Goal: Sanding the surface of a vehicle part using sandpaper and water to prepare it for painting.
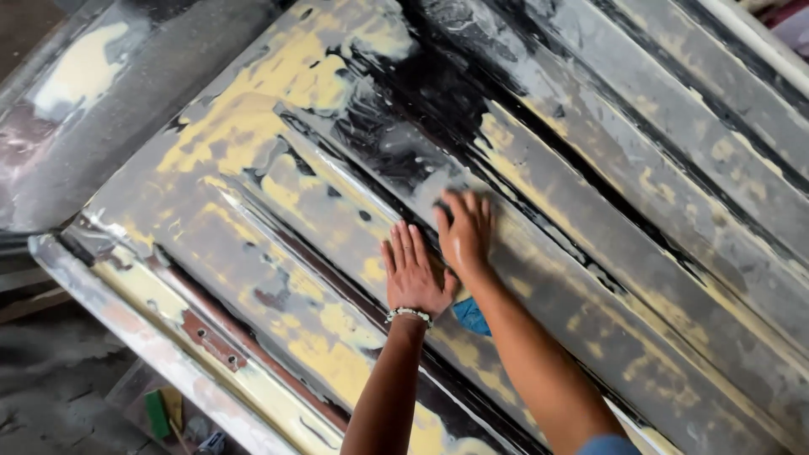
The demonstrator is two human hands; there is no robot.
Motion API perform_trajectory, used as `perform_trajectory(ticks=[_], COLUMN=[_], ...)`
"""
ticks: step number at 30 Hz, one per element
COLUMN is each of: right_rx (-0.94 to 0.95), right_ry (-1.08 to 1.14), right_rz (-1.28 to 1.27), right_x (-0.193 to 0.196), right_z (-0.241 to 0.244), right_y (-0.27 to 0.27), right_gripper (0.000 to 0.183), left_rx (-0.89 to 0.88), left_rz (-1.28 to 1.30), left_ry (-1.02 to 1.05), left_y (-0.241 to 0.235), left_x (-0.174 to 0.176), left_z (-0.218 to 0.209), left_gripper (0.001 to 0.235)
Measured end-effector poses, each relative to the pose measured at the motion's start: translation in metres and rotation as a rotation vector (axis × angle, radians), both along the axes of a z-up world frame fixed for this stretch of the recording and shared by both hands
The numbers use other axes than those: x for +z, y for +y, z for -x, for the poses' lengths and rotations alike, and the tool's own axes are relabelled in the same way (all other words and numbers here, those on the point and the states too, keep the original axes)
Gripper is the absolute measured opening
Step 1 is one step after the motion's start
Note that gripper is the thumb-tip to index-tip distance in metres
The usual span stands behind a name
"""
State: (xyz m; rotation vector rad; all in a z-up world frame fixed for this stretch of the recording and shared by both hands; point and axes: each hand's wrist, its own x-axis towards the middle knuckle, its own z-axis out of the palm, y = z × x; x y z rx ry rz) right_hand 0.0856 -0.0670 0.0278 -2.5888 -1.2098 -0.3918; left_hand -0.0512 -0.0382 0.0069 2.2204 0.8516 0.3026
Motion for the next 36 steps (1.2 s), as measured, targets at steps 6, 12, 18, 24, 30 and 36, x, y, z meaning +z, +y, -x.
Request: perform_trajectory(ticks=[6, 12, 18, 24, 30, 36], right_rx=[0.019, 0.004, -0.058, 0.040, 0.028, 0.079], right_ry=[-0.011, -0.011, -0.008, 0.005, 0.040, 0.043], right_rz=[-0.033, -0.005, -0.029, -0.009, -0.027, -0.119], right_x=[-0.009, -0.018, -0.013, -0.011, -0.010, -0.023], right_z=[-0.039, -0.006, -0.035, -0.040, 0.000, -0.012], right_y=[0.042, 0.027, 0.053, 0.057, 0.040, 0.061], right_gripper=[0.029, 0.030, 0.027, 0.027, 0.028, 0.026], left_rx=[-0.009, -0.049, 0.004, -0.054, 0.016, -0.019], left_rz=[-0.033, 0.026, -0.041, 0.057, -0.027, -0.028], left_ry=[0.059, 0.105, 0.031, 0.112, -0.023, 0.099], left_y=[0.004, 0.004, 0.000, 0.009, -0.001, 0.005], left_x=[0.004, 0.006, 0.000, 0.019, -0.008, 0.011], left_z=[-0.004, 0.000, -0.002, 0.005, -0.003, 0.000], left_gripper=[0.103, 0.104, 0.103, 0.104, 0.100, 0.103])
